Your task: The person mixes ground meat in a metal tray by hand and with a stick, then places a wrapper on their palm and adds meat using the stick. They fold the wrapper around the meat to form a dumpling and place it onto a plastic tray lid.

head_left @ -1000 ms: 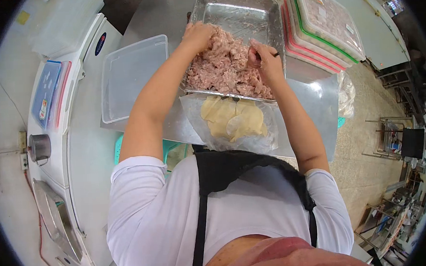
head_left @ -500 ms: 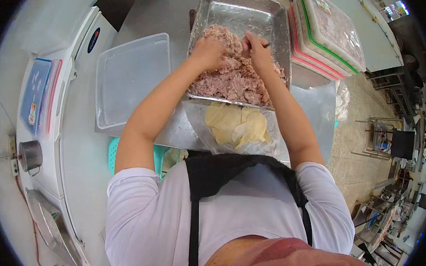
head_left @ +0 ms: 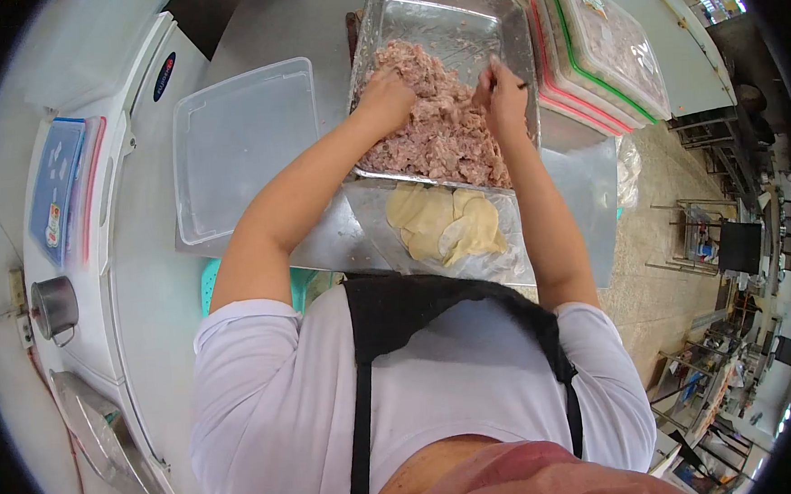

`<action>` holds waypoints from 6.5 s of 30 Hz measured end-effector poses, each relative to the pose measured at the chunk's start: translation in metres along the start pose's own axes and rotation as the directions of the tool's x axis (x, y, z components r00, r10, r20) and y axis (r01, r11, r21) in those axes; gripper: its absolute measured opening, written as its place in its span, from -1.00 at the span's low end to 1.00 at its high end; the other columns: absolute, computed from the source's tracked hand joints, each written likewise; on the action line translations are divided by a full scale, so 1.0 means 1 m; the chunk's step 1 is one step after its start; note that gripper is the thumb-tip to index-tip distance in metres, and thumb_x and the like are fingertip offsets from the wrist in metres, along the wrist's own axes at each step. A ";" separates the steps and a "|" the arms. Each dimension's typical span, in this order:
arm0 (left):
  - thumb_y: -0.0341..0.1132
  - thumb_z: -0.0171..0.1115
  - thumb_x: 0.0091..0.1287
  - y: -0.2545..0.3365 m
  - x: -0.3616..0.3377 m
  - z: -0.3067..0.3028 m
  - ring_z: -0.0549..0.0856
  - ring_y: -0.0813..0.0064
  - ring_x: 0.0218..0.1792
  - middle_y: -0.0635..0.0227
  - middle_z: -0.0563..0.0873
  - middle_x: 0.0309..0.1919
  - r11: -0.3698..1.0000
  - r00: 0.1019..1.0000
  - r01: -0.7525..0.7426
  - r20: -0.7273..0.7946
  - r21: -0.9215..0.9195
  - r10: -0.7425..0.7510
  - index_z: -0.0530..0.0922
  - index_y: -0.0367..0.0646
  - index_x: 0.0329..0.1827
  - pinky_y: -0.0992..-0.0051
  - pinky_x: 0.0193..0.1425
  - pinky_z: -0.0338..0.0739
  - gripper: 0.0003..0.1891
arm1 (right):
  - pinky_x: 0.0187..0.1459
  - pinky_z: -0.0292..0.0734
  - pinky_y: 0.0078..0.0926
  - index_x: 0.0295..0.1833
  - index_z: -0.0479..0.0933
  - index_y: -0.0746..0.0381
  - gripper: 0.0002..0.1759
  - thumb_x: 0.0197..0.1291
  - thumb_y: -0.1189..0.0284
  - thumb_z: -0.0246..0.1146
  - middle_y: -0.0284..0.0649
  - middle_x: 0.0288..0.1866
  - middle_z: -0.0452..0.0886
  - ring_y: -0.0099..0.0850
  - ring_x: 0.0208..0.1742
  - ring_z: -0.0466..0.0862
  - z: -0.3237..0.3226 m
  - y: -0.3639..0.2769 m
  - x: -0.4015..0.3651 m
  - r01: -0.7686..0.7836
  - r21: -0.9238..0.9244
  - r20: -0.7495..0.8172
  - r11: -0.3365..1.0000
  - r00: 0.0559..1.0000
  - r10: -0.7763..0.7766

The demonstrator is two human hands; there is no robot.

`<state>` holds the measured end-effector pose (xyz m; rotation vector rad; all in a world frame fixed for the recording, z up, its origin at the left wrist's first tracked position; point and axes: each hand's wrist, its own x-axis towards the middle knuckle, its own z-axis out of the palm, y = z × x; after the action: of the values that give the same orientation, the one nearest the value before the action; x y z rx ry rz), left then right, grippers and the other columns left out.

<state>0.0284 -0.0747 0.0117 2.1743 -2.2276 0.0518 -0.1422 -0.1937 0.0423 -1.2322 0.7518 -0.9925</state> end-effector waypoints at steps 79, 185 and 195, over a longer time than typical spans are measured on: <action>-0.40 -0.03 0.35 0.044 -0.070 0.004 0.45 -0.04 0.17 -0.01 0.51 0.09 0.868 0.805 0.194 -0.431 -0.458 -0.407 0.46 -0.13 0.19 0.15 0.30 0.32 -0.65 | -0.53 0.23 -0.52 -0.62 0.46 0.24 -0.57 0.24 0.22 0.16 -0.40 -0.68 0.42 -0.59 -0.60 0.38 0.045 0.019 0.030 -0.115 0.042 0.313 0.992 0.945 0.097; -0.13 0.39 -0.03 -0.004 0.035 -0.038 0.69 0.13 -0.16 0.12 0.73 -0.28 0.999 0.964 -0.011 0.264 -0.035 0.020 0.71 -0.04 -0.20 0.15 -0.01 0.47 -0.67 | -0.50 0.17 -0.55 -0.70 0.36 0.23 -0.53 0.26 0.28 0.12 -0.41 -0.73 0.31 -0.59 -0.62 0.30 -0.052 -0.006 -0.063 0.078 0.066 0.076 0.995 0.994 -0.083; 0.01 0.42 0.02 -0.023 0.025 -0.011 0.52 0.26 0.09 0.32 0.67 -0.15 0.998 0.992 -0.058 0.108 -0.029 0.061 0.66 0.10 0.03 0.19 0.18 0.36 -0.52 | -0.61 0.08 -0.61 -0.63 0.29 0.17 -0.48 0.34 0.11 0.09 -0.46 -0.71 0.20 -0.64 -0.69 0.19 0.004 -0.055 -0.028 0.079 -0.172 0.186 0.982 0.981 -0.047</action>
<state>0.0505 -0.0999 0.0238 2.1472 -2.3361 -0.0953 -0.1612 -0.1690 0.0959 -1.4898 0.6726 -0.8638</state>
